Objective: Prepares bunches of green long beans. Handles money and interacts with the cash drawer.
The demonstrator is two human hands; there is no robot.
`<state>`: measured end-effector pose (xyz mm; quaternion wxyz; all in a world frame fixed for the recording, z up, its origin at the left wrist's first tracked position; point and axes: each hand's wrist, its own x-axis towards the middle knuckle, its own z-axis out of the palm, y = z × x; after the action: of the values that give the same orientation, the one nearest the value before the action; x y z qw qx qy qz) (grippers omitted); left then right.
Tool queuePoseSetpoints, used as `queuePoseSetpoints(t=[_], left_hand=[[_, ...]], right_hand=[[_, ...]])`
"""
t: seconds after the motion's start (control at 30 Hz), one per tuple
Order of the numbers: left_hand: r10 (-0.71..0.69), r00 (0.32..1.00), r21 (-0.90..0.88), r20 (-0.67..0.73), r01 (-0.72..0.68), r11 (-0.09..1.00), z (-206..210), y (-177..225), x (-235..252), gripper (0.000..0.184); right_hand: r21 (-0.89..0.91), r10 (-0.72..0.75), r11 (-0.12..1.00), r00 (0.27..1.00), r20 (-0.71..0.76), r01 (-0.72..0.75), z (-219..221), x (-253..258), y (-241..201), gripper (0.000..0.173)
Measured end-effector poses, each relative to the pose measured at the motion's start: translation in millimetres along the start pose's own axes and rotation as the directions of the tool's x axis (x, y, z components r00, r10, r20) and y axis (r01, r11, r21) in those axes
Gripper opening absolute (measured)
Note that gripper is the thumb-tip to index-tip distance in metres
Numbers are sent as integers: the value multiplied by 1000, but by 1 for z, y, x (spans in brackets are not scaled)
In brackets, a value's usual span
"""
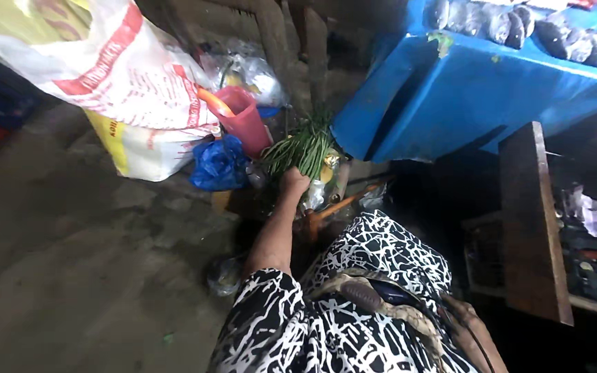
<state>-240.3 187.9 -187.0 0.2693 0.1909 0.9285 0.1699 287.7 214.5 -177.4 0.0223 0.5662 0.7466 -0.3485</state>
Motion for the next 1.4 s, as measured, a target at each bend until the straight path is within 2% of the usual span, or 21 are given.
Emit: queuePoseSetpoints(t=[0.03, 0.1, 0.13, 0.23, 0.33, 0.43, 0.63, 0.83, 0.97, 1.0, 1.03, 1.07, 1.1, 1.13, 1.17, 1.2, 1.23, 1.27, 1.3, 1.33, 1.4], left_hand=[[11, 999, 18, 43, -11, 1000, -3, 0, -6, 51], [96, 993, 44, -62, -94, 995, 17, -9, -2, 50], [140, 988, 38, -71, -138, 990, 23, -13, -1, 50], [206, 968, -71, -145, -218, 973, 25, -29, 7, 45], [156, 953, -105, -258, -189, 976, 14, -32, 14, 37], [97, 961, -38, -257, -111, 993, 9, -26, 23, 34], [61, 977, -11, -202, -65, 998, 5, -19, 38, 31], [161, 950, -330, -269, -247, 911, -33, -32, 29, 34], [254, 859, -369, -445, -435, 822, -64, -26, -14, 30], [220, 879, -383, -424, -394, 836, -80, -11, -41, 30], [146, 977, -452, -155, -201, 869, -116, 11, -74, 33], [190, 960, -489, -205, -268, 830, -119, 12, -80, 30], [298, 804, -483, -514, -558, 675, -97, -5, -57, 24], [334, 742, -546, -581, -660, 516, -91, -12, -41, 20], [360, 737, -608, -571, -675, 417, -94, -12, -38, 16], [370, 751, -653, -547, -659, 374, -98, -9, -45, 14], [366, 769, -673, -523, -637, 376, -102, -1, -61, 12], [361, 797, -674, -484, -602, 427, -108, 10, -90, 11], [363, 844, -665, -395, -535, 521, -117, 24, -129, 13], [356, 863, -635, -359, -505, 585, -120, 34, -155, 13], [353, 865, -607, -356, -501, 616, -121, 39, -165, 12]], right_hand=[[12, -5, 1000, 1000, 0, 5, 0, 0, 2, 42], [17, -21, 1000, 1000, -2, 21, 0, 1, 6, 43], [14, -24, 1000, 1000, -2, 24, -1, 2, 5, 43], [-14, -15, 1000, 1000, 9, 15, -4, 5, 0, 42], [-27, -10, 1000, 1000, 25, 11, -5, 5, -2, 42], [9, 10, 1000, 999, 35, -10, -7, 1, -9, 43], [-3, 5, 1000, 1000, 14, -5, -3, -2, -9, 41], [23, -17, 1000, 1000, -1, 17, -4, -4, -12, 40], [17, -20, 1000, 1000, -7, 21, -6, 0, -13, 40], [24, -13, 1000, 1000, -2, 13, -6, 1, -14, 40], [27, -10, 1000, 1000, 6, 10, -7, 1, -13, 41], [28, -25, 999, 1000, 0, 25, -5, 2, -7, 42], [36, -31, 999, 999, -7, 32, -3, 2, -5, 42], [39, -35, 999, 999, -6, 35, -3, 2, -4, 42], [41, -38, 998, 999, -5, 38, -3, 1, -4, 43], [45, -37, 998, 999, 0, 37, -4, 0, -5, 43], [51, -38, 998, 999, -4, 38, -3, -1, -5, 43], [58, -39, 998, 999, -10, 40, -2, -2, -4, 43], [63, -36, 997, 999, -15, 37, -1, -3, -2, 43], [66, -37, 997, 999, -21, 39, -1, -4, -1, 43], [66, -44, 997, 998, -38, 47, 1, -5, 2, 42]])
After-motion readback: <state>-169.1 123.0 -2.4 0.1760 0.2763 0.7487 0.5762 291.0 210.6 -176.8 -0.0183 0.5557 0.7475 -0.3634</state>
